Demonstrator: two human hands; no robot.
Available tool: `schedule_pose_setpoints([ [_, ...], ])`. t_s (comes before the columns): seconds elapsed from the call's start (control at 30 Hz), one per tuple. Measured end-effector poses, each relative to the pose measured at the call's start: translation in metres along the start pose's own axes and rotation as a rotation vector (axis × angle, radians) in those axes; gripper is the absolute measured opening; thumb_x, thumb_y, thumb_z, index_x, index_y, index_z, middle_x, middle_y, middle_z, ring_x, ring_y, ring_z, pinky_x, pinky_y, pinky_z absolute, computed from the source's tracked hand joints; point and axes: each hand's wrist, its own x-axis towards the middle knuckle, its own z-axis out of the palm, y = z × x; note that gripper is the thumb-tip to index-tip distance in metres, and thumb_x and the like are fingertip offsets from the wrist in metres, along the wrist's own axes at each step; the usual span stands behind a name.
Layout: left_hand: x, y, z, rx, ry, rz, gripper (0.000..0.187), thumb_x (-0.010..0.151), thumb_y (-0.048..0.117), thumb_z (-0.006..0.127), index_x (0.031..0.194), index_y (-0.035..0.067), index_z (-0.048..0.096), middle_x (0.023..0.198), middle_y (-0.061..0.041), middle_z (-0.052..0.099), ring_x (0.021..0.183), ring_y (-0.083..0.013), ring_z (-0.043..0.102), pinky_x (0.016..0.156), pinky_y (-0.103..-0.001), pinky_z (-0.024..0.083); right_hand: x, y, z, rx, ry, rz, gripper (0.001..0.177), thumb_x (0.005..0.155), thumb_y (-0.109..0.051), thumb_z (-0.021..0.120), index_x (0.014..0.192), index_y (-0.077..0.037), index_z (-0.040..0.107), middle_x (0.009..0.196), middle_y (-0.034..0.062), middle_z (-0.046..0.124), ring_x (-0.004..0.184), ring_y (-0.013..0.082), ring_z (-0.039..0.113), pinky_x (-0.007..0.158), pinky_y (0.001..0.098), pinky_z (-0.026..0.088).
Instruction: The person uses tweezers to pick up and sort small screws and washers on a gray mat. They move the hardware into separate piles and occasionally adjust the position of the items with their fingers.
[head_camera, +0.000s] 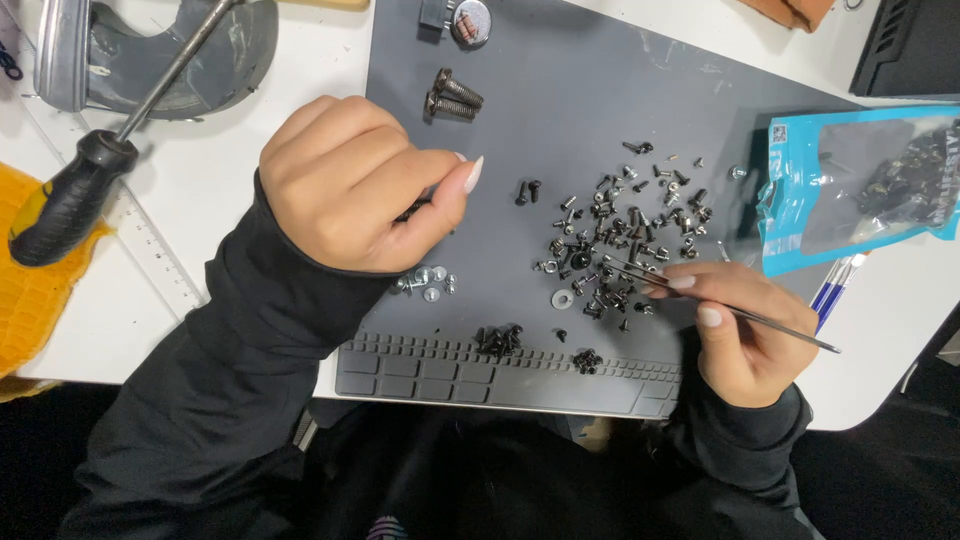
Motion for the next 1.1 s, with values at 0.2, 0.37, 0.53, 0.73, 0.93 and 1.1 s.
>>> schedule_pose_setpoints([
  [0.2,-0.001,0.000,0.000,-0.004,0.003,-0.009,0.024,0.102,0.006,0.080,0.079,0.010,0.072,0.066,-0.003,0.050,0.063,-0.0255,0.048,0.057,-0.036,0.036,0.008,-0.008,0.004,-0.063,-0.135,-0.006,0.032,0.108,-0.015,0.050,0.102,0.013,0.066,0.101,0.0272,0.072,0.093,0.0411,0.077,0.085,0.0425,0.062],
  [0.37,-0.003,-0.001,0.002,-0.007,0.017,-0.007,0.024,0.100,0.006,0.083,0.078,0.011,0.074,0.066,-0.003,0.052,0.064,-0.0257,0.051,0.057,-0.036,0.037,-0.007,0.009,0.002,0.004,0.085,-0.028,0.026,0.108,-0.013,0.054,0.097,0.009,0.060,0.090,0.0230,0.067,0.081,0.0389,0.072,0.076,0.0407,0.058],
  [0.53,-0.002,-0.001,0.001,-0.009,0.005,-0.003,0.024,0.101,0.006,0.081,0.079,0.010,0.074,0.066,-0.003,0.052,0.064,-0.0258,0.051,0.057,-0.036,0.038,0.008,-0.009,0.004,0.021,-0.125,-0.007,0.030,0.107,-0.019,0.052,0.101,0.006,0.065,0.097,0.0230,0.072,0.094,0.0427,0.078,0.084,0.0432,0.064],
  [0.73,-0.002,-0.001,0.001,0.001,0.012,-0.002,0.024,0.102,0.007,0.081,0.079,0.011,0.075,0.066,-0.003,0.053,0.063,-0.0252,0.051,0.057,-0.035,0.038,0.009,-0.004,0.001,0.026,-0.156,-0.095,0.029,0.105,-0.019,0.052,0.093,0.005,0.063,0.083,0.0201,0.069,0.074,0.0372,0.073,0.071,0.0406,0.061],
  [0.93,-0.004,-0.001,0.001,0.004,0.015,-0.006,0.025,0.103,0.008,0.082,0.080,0.012,0.074,0.067,-0.002,0.052,0.064,-0.0252,0.051,0.058,-0.035,0.037,0.008,0.002,-0.002,-0.008,-0.192,-0.133,0.028,0.105,-0.017,0.051,0.094,0.005,0.064,0.086,0.0207,0.071,0.076,0.0378,0.075,0.070,0.0401,0.060],
  [1.1,-0.003,-0.002,0.001,-0.004,0.022,-0.002,0.025,0.103,0.008,0.081,0.080,0.011,0.073,0.067,-0.003,0.050,0.062,-0.0257,0.048,0.057,-0.035,0.035,0.012,-0.008,0.003,-0.077,-0.227,-0.103,0.032,0.106,-0.020,0.051,0.096,0.006,0.068,0.089,0.0232,0.073,0.083,0.0379,0.077,0.075,0.0393,0.061],
])
